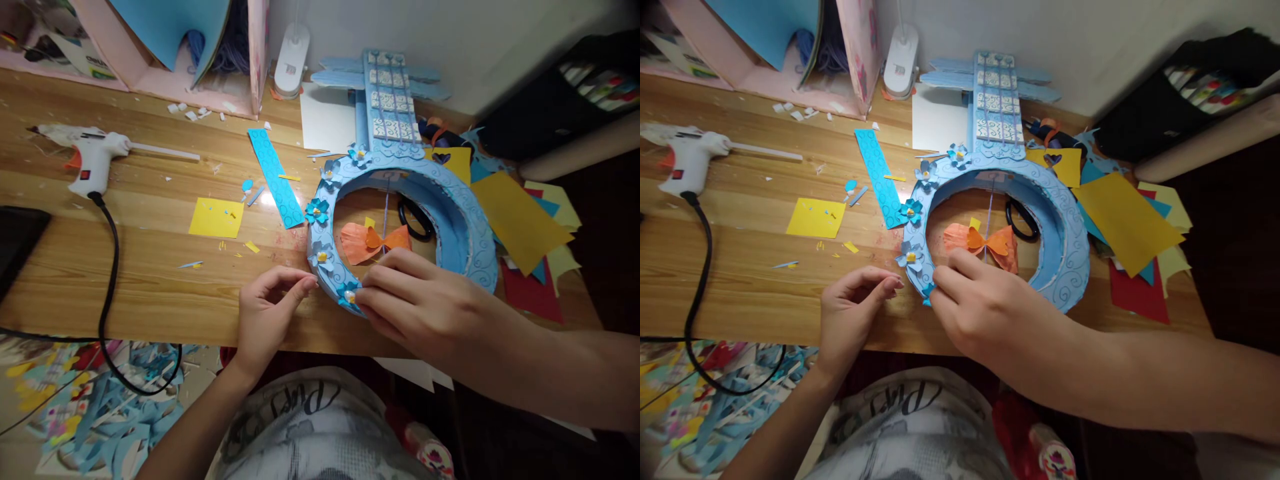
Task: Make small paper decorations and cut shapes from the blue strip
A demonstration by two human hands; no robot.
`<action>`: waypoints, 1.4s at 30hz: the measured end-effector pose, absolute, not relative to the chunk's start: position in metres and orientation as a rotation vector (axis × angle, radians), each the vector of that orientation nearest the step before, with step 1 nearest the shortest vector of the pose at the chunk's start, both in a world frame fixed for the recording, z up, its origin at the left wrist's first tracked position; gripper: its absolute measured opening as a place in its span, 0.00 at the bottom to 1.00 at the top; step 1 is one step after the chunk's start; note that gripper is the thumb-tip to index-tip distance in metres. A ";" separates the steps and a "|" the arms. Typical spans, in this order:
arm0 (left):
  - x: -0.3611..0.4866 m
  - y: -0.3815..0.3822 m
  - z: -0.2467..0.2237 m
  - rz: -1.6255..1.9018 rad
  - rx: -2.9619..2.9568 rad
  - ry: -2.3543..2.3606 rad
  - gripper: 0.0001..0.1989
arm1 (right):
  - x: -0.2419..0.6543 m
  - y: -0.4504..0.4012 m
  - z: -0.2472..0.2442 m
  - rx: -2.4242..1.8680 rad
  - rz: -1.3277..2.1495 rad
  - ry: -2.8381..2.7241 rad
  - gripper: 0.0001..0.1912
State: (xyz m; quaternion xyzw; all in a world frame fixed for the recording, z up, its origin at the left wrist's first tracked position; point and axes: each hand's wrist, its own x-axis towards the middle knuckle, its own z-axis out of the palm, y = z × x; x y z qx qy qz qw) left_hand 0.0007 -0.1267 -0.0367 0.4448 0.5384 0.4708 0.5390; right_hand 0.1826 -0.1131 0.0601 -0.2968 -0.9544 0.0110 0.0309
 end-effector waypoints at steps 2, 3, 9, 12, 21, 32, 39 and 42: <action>0.001 -0.127 -0.037 1.122 1.074 1.276 0.06 | 0.185 -0.113 0.063 -0.933 0.075 -2.901 0.15; 0.001 -0.127 -0.037 1.121 1.091 1.274 0.06 | 0.186 -0.113 0.064 -0.942 0.088 -2.884 0.15; 0.004 -0.129 -0.037 1.067 1.262 1.242 0.05 | 0.188 -0.111 0.059 -0.932 0.157 -2.859 0.14; 0.006 -0.129 -0.036 1.054 1.357 1.239 0.05 | 0.187 -0.110 0.054 -0.922 0.164 -2.860 0.13; 0.006 -0.129 -0.037 1.056 1.446 1.232 0.04 | 0.185 -0.110 0.049 -0.929 0.143 -2.856 0.13; 0.006 -0.129 -0.039 1.062 1.476 1.229 0.03 | 0.191 -0.111 0.053 -1.025 0.245 -2.774 0.12; 0.006 -0.128 -0.038 1.064 1.471 1.227 0.04 | 0.190 -0.110 0.046 -0.978 0.257 -2.819 0.13; 0.006 -0.128 -0.038 1.064 1.474 1.232 0.04 | 0.191 -0.111 0.048 -0.989 0.268 -2.810 0.14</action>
